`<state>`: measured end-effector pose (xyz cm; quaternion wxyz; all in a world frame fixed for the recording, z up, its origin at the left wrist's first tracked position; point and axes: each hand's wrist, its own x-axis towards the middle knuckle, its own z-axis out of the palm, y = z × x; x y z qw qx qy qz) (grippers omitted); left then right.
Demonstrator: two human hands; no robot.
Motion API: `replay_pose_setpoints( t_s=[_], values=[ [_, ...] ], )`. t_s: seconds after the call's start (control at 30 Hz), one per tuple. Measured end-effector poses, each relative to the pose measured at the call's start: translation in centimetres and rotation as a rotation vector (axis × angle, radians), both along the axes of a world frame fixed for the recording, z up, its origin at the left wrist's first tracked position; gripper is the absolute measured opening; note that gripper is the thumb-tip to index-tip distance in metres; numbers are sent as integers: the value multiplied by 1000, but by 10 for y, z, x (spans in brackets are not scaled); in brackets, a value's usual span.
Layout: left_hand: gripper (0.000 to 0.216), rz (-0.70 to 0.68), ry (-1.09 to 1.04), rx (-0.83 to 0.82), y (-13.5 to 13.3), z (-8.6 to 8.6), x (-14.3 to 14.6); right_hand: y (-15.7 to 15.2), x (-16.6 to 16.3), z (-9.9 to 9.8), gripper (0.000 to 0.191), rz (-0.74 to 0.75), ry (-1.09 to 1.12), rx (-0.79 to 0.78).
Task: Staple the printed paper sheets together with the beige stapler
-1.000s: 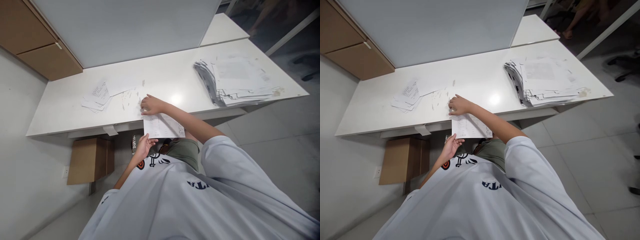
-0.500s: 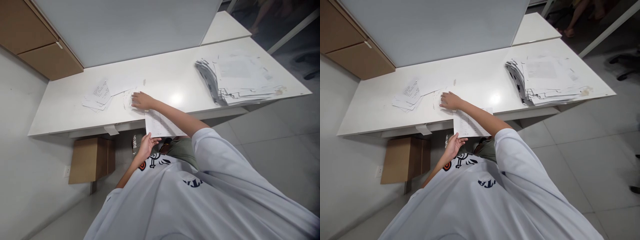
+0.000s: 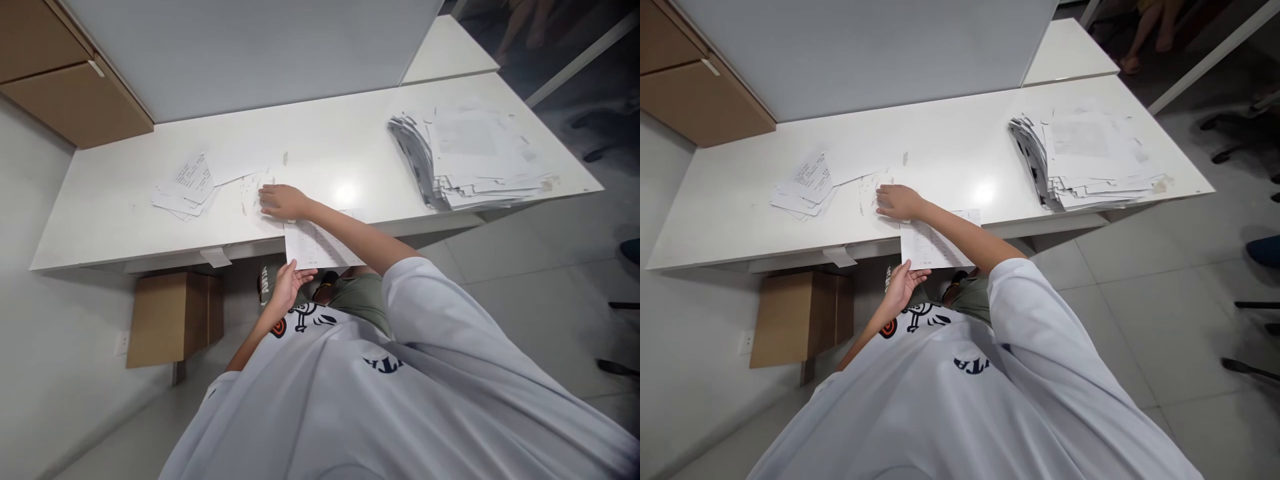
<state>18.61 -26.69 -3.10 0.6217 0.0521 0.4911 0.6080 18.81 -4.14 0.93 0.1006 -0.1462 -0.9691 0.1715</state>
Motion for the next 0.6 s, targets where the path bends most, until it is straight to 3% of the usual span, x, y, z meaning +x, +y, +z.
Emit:
replay_pose_setpoints(
  t_s=[0.2,0.3,0.4,0.5,0.6],
  values=[
    [32,-20,111,-13,-4,-10,-6,-2,-1,3,49,-18,9,-22],
    [47,48,345,-92,-7,-20,-19,-1,-3,5,47,-22,-1,-23],
    [44,171,654,-64,-6,-25,-38,0,-4,9,47,-28,-33,-9],
    [35,257,961,138,6,-9,-58,0,-4,12,46,-44,-59,9],
    [32,273,1245,282,33,26,-71,0,-2,14,46,-54,-69,22]
  ],
)
